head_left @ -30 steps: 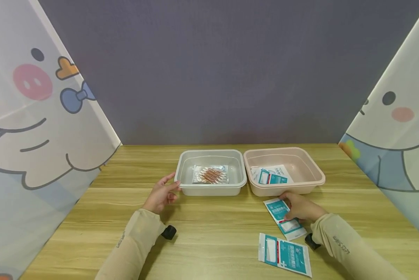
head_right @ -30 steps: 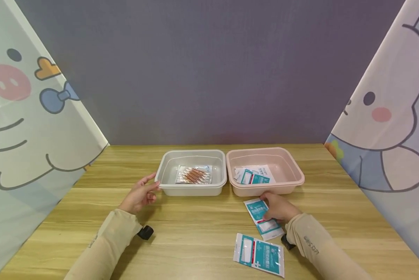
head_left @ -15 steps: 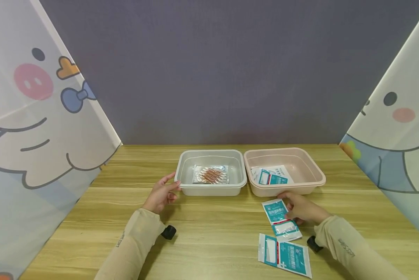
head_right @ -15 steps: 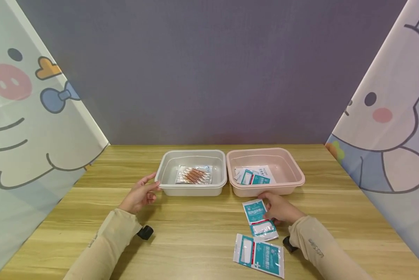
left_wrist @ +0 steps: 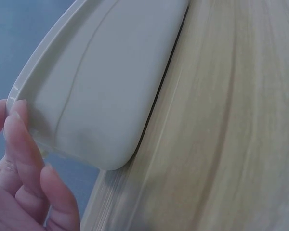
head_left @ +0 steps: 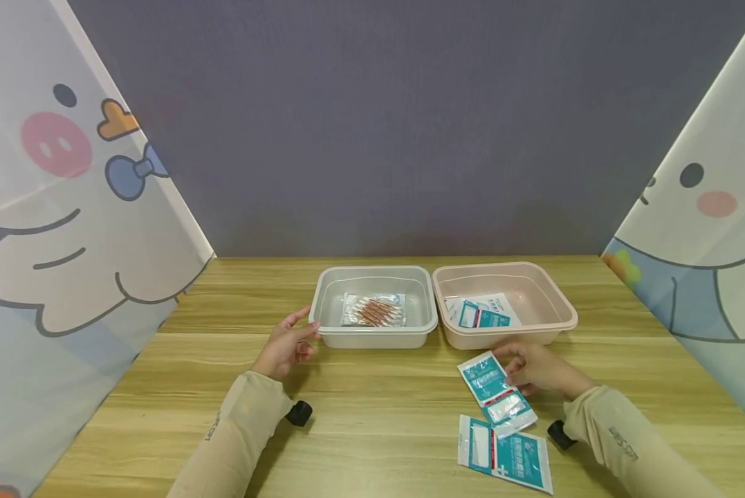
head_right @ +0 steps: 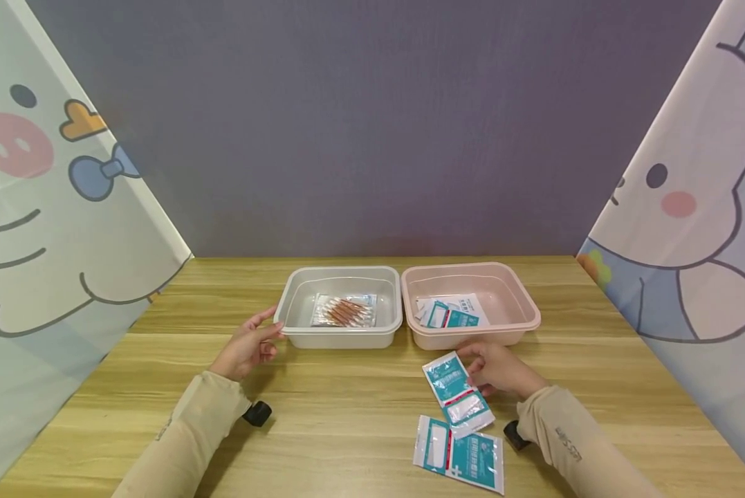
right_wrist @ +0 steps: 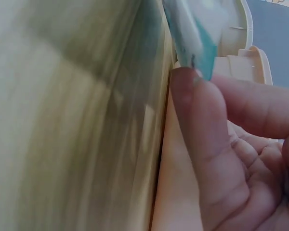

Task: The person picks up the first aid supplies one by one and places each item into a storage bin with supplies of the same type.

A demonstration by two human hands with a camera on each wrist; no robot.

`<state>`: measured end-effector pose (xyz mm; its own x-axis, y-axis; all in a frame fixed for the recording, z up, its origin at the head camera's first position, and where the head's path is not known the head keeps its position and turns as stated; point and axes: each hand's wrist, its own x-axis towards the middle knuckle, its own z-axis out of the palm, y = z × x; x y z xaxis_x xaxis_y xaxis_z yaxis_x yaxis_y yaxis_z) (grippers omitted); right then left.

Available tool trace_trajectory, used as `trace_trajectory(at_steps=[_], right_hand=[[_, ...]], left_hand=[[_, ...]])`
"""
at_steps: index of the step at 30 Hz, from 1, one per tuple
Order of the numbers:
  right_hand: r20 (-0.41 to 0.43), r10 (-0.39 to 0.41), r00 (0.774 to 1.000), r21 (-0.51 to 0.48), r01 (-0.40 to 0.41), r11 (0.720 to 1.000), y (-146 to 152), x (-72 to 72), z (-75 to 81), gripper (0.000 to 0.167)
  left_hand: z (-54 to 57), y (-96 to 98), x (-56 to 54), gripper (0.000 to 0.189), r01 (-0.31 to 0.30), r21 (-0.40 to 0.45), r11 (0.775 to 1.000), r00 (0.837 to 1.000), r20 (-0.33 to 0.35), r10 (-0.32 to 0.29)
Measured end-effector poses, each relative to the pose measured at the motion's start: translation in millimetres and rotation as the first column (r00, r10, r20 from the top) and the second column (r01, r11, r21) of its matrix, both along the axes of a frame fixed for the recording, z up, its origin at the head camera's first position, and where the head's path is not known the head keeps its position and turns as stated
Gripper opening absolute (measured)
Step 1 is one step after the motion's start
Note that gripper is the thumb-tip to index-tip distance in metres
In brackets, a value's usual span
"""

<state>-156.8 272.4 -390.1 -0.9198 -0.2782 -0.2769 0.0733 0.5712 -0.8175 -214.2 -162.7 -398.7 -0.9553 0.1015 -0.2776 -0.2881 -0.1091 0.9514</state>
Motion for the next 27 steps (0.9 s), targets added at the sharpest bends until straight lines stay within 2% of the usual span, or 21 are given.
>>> trace_trajectory(at_steps=[10, 20, 27], right_hand=[[0.013, 0.079, 0.997, -0.106, -0.077, 0.991, 5, 1.8, -0.8, 0.054], [0.022, 0.072, 0.997, -0.174, -0.067, 0.982, 6, 4.5, 5.6, 0.055], [-0.025, 0.077, 0.997, -0.177, -0.080, 0.981, 9, 5.4, 16.0, 0.057]], left_hand=[[0.8, -1.0, 1.2, 0.061, 0.001, -0.002, 1.000, 1.000, -0.011, -0.001], [1.0, -1.8, 0.7, 0.062, 0.016, 0.007, 1.000, 1.000, -0.015, -0.016], [0.3, -2.6, 1.1, 0.062, 0.021, 0.003, 1.000, 1.000, -0.014, -0.021]])
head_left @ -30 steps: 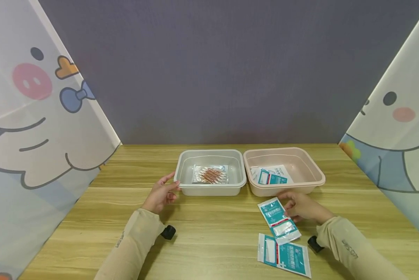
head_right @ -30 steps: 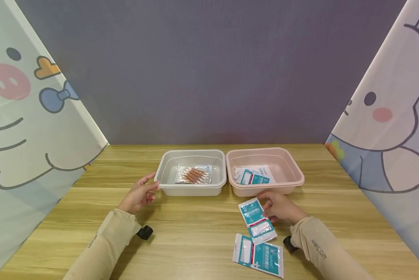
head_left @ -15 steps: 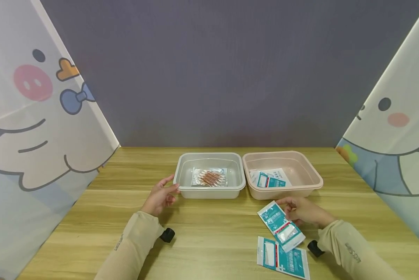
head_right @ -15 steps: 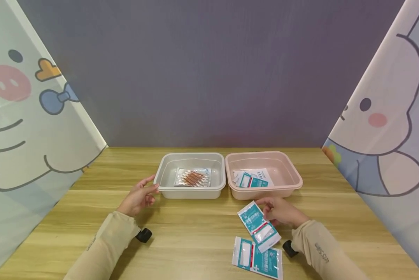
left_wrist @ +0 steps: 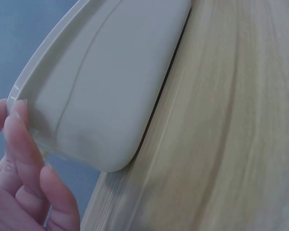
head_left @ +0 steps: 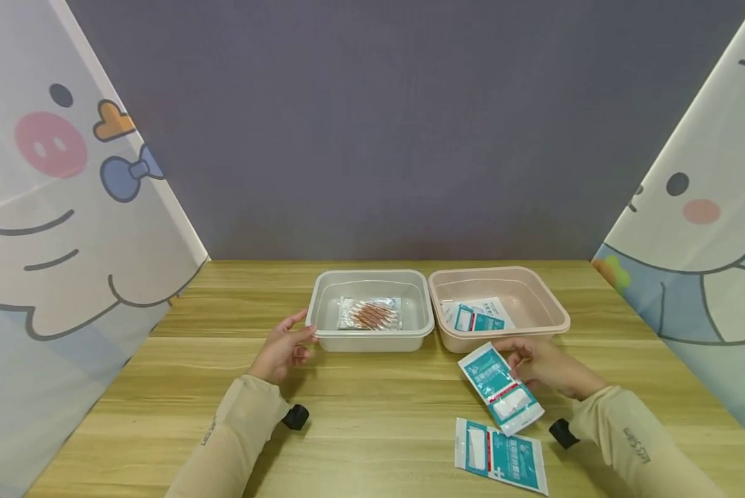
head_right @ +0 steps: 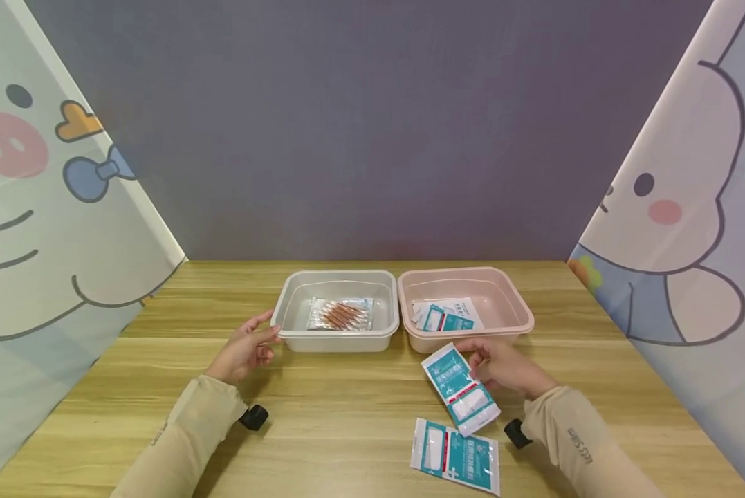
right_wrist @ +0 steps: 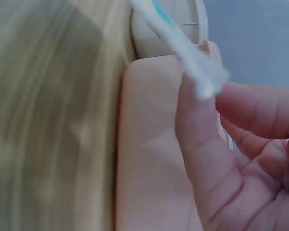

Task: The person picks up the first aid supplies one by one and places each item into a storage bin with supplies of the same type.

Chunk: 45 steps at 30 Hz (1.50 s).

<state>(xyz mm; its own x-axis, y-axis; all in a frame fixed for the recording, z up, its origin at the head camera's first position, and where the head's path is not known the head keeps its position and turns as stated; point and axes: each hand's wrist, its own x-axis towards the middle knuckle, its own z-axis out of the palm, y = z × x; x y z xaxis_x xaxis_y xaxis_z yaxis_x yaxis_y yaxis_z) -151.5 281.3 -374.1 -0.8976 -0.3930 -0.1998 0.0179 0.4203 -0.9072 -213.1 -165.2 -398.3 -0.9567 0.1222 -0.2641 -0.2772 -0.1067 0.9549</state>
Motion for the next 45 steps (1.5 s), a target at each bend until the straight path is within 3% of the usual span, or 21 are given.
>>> trace_trajectory(at_steps=[15, 22, 29, 33, 45], right_hand=[[-0.023, 0.023, 0.999, -0.057, -0.025, 0.998, 3, -0.4, 19.4, 0.057], [-0.036, -0.011, 0.999, -0.076, 0.008, 0.997, 5, -5.9, 29.0, 0.056], [-0.081, -0.053, 0.995, -0.181, 0.038, 0.983, 11, -18.0, 36.4, 0.044], [-0.082, -0.078, 0.994, -0.253, 0.055, 0.966, 15, -25.9, 39.6, 0.046], [-0.018, -0.180, 0.983, -0.334, 0.164, 0.928, 18, -55.8, 65.2, 0.038]], left_hand=[[-0.9, 1.3, 2.3, 0.062, 0.007, -0.017, 1.000, 1.000, -0.012, -0.008], [-1.4, 1.6, 1.5, 0.062, 0.003, -0.015, 1.000, 1.000, -0.012, -0.003], [-0.8, 2.6, -0.3, 0.062, 0.001, -0.017, 1.000, 1.000, -0.014, -0.002], [0.9, 2.3, -0.6, 0.061, -0.009, -0.025, 1.000, 1.000, -0.009, 0.008], [6.3, 2.8, 2.1, 0.058, -0.018, -0.061, 0.998, 1.000, -0.008, 0.018]])
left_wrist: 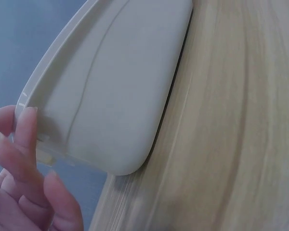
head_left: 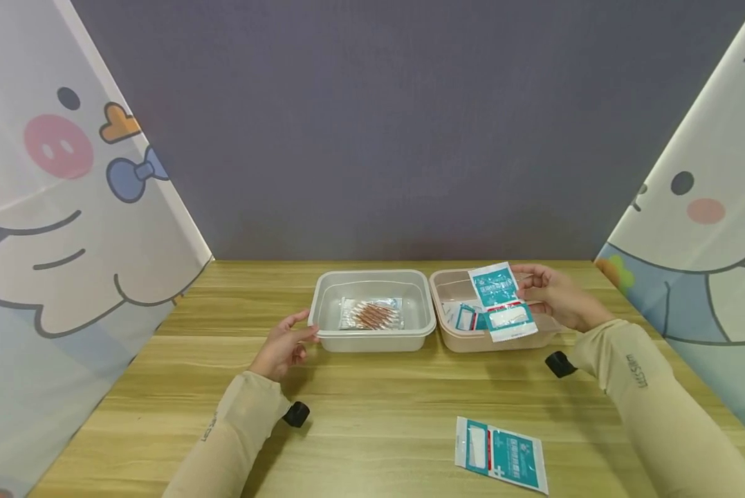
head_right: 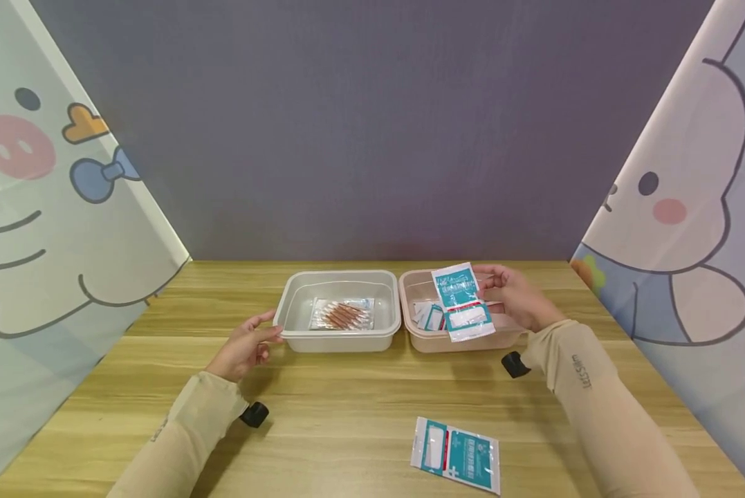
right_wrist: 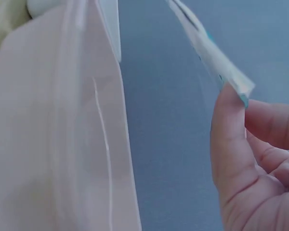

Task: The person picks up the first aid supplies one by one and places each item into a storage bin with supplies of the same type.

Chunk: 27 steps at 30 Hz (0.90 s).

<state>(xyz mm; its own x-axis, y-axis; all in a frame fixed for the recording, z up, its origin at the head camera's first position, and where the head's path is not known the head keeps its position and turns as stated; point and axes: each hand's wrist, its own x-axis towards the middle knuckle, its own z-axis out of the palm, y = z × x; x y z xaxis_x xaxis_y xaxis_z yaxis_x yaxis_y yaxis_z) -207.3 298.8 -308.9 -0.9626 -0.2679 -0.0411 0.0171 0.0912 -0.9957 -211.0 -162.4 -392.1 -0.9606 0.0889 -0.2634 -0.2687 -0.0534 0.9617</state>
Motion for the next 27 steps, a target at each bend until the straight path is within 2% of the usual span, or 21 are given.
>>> trace_trajectory(at_steps=[4, 10, 19, 27], right_hand=[[-0.008, -0.051, 0.999, 0.099, 0.051, 0.994, -3, -10.4, 9.6, 0.037], [-0.020, -0.074, 0.997, 0.252, 0.077, 0.965, -8, -23.1, 17.5, 0.056], [-0.038, -0.074, 0.997, 0.361, 0.082, 0.929, -16, -43.4, 23.6, 0.056], [-0.056, -0.078, 0.995, 0.396, 0.094, 0.913, -18, -58.4, 30.7, 0.057]], left_hand=[[-0.7, 0.2, -0.1, 0.057, -0.012, -0.010, 1.000, 1.000, 0.000, 0.012], [-3.0, 0.3, -1.6, 0.056, -0.014, -0.015, 1.000, 1.000, -0.001, 0.014], [-4.8, -0.6, -0.3, 0.055, -0.009, -0.010, 1.000, 1.000, -0.014, 0.008], [-4.2, 0.8, 1.0, 0.055, -0.005, -0.021, 1.000, 1.000, -0.019, 0.005]])
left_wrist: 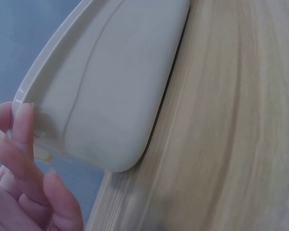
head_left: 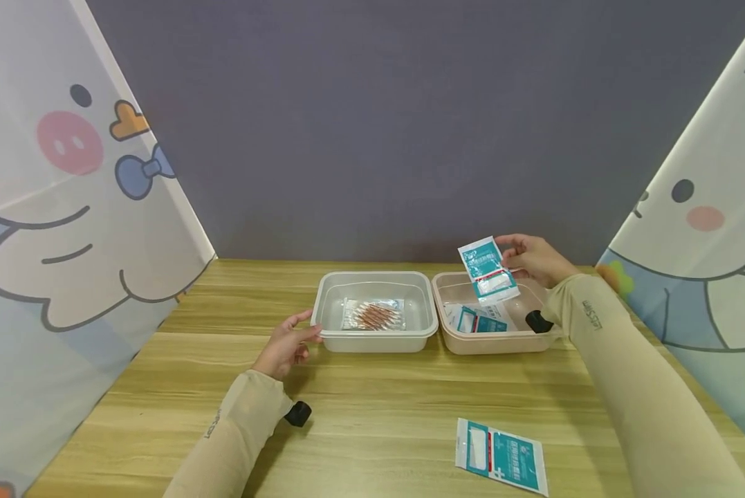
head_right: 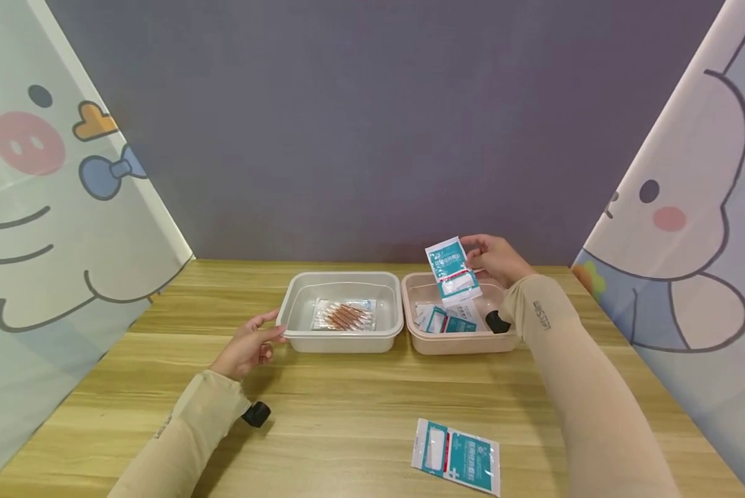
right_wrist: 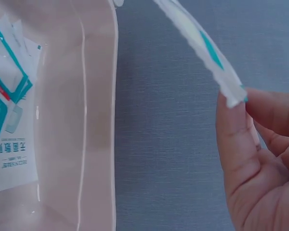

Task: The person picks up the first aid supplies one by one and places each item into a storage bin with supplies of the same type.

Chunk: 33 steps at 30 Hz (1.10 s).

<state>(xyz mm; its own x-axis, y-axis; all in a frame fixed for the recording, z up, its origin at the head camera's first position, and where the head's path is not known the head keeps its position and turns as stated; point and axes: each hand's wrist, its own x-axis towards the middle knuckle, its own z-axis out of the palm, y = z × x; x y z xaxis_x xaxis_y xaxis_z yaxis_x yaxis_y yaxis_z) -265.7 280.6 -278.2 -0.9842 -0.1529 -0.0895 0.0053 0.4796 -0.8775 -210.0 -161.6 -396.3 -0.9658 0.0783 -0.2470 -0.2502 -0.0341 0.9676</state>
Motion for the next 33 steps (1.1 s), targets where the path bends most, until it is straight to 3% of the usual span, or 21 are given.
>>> trace_trajectory(at_steps=[6, 16, 22, 33], right_hand=[[0.022, 0.010, 1.000, 0.030, -0.011, 0.999, -6, -7.4, 4.1, 0.055], [0.042, 0.156, 0.987, 0.114, -0.160, 0.981, -12, -21.3, 2.9, 0.053], [0.061, 0.194, 0.979, 0.153, -0.201, 0.968, -17, -26.2, 2.2, 0.048], [0.145, 0.223, 0.964, 0.230, -0.252, 0.940, -15, -34.9, -14.9, 0.045]], left_hand=[[-1.5, -0.6, -1.9, 0.055, -0.004, 0.003, 1.000, 1.000, 0.002, 0.004], [-0.7, -0.3, -0.3, 0.055, -0.006, 0.008, 1.000, 1.000, 0.013, 0.006], [3.4, -0.1, -1.2, 0.055, -0.005, 0.023, 1.000, 1.000, 0.005, 0.005], [0.4, -0.2, -0.4, 0.056, -0.006, 0.007, 1.000, 1.000, 0.010, 0.006]])
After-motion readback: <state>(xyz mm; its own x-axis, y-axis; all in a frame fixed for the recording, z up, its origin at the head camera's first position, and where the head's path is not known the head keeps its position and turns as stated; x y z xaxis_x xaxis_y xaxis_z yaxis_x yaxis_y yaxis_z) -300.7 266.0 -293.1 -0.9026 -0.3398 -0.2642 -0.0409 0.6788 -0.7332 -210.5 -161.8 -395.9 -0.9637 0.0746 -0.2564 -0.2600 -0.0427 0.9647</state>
